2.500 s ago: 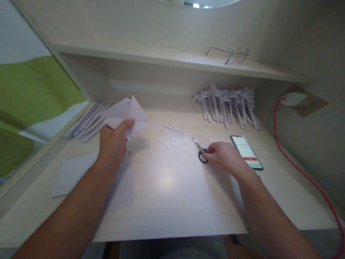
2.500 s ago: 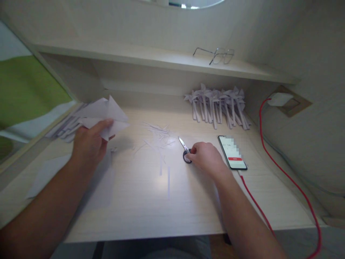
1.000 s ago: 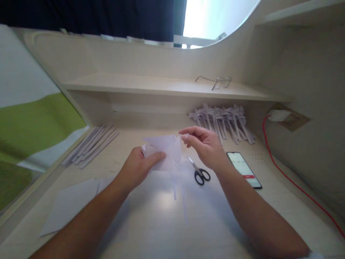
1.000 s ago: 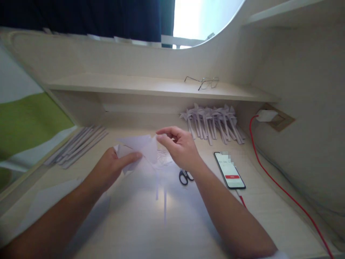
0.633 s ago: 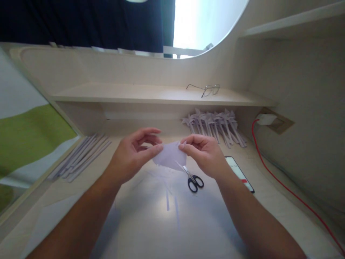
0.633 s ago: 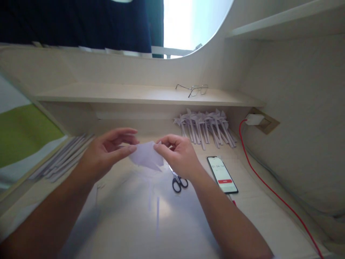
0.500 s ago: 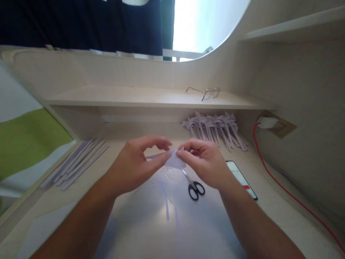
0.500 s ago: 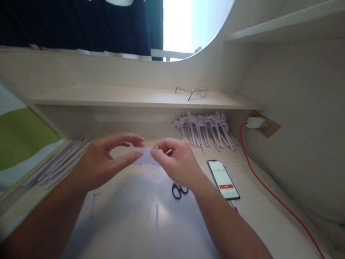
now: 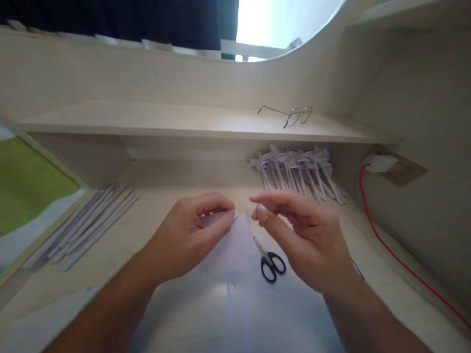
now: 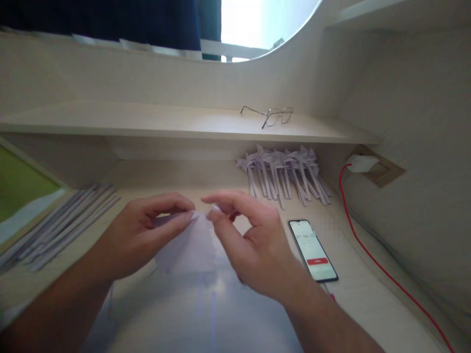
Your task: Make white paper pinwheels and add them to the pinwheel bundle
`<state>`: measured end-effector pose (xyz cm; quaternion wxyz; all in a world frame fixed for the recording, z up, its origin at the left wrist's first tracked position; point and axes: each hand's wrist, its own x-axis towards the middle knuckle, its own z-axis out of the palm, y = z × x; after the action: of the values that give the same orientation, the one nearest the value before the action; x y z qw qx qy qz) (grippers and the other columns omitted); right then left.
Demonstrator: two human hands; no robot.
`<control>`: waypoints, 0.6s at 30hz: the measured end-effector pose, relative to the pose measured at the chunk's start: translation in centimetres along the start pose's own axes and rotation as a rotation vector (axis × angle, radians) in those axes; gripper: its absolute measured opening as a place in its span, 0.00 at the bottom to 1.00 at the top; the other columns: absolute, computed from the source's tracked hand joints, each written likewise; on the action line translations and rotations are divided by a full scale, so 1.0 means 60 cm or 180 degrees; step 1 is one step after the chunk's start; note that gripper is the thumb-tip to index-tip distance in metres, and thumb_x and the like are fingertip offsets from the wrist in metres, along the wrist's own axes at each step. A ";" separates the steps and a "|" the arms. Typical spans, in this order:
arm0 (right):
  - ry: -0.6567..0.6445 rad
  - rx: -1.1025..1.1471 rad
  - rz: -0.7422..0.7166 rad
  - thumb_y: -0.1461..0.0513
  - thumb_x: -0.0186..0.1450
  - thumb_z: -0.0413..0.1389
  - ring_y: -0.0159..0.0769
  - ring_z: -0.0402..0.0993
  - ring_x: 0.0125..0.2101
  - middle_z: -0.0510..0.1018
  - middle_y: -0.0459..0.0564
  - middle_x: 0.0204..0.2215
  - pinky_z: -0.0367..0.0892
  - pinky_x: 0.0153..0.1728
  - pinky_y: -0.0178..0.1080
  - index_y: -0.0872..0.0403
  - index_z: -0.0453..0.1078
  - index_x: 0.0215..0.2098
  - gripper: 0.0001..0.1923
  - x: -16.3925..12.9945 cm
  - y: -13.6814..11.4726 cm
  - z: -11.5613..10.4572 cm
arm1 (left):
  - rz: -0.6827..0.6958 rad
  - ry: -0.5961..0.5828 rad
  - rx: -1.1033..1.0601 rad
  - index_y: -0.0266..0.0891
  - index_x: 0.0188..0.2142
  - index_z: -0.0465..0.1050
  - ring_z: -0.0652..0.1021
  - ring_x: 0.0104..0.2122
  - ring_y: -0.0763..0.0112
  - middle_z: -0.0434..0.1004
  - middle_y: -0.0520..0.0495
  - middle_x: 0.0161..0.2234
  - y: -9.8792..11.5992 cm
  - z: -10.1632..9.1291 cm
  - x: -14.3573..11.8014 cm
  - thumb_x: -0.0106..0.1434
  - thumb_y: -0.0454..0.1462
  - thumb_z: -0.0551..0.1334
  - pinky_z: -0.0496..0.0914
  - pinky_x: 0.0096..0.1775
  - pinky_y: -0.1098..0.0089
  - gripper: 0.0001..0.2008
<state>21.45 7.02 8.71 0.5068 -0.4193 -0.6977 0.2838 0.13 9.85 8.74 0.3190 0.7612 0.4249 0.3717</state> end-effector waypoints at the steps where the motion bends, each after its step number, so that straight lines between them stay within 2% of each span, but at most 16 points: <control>1: -0.0105 0.0161 0.0057 0.65 0.69 0.61 0.32 0.79 0.37 0.83 0.43 0.38 0.73 0.38 0.35 0.46 0.76 0.52 0.13 -0.006 -0.002 0.004 | -0.0006 -0.0003 -0.0046 0.42 0.34 0.80 0.79 0.32 0.74 0.82 0.55 0.31 0.001 0.001 -0.001 0.67 0.35 0.64 0.69 0.35 0.75 0.06; 3: -0.0252 0.0283 0.0132 0.65 0.69 0.62 0.32 0.80 0.36 0.83 0.43 0.37 0.74 0.37 0.34 0.47 0.75 0.51 0.12 -0.014 -0.005 0.012 | -0.0023 0.0002 -0.0155 0.42 0.35 0.81 0.79 0.32 0.74 0.83 0.55 0.32 0.005 0.003 -0.003 0.67 0.36 0.65 0.70 0.35 0.75 0.06; 7: -0.0297 -0.0056 0.0117 0.65 0.69 0.63 0.30 0.80 0.35 0.84 0.43 0.35 0.74 0.38 0.33 0.50 0.79 0.42 0.05 -0.016 -0.007 0.015 | -0.0113 -0.0023 -0.0477 0.43 0.36 0.83 0.80 0.33 0.74 0.84 0.55 0.33 0.007 0.004 -0.005 0.66 0.36 0.66 0.70 0.35 0.76 0.05; 12: -0.0320 -0.0192 0.0137 0.65 0.68 0.63 0.30 0.80 0.33 0.84 0.43 0.33 0.73 0.37 0.33 0.51 0.80 0.41 0.05 -0.013 -0.008 0.007 | -0.0163 -0.0150 -0.0761 0.43 0.34 0.83 0.80 0.33 0.73 0.84 0.54 0.32 0.005 0.003 -0.006 0.66 0.37 0.66 0.71 0.35 0.76 0.05; 18: -0.0307 -0.0244 0.0110 0.66 0.68 0.62 0.32 0.79 0.32 0.84 0.43 0.32 0.72 0.35 0.34 0.50 0.80 0.39 0.05 -0.015 -0.010 0.005 | -0.0233 -0.0273 -0.0790 0.42 0.34 0.83 0.80 0.33 0.70 0.84 0.51 0.31 0.006 0.001 -0.009 0.67 0.39 0.67 0.70 0.31 0.75 0.07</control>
<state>21.11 5.95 8.65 0.4511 -0.4362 -0.7244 0.2855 0.11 9.19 8.85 0.4419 0.7151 0.3891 0.3767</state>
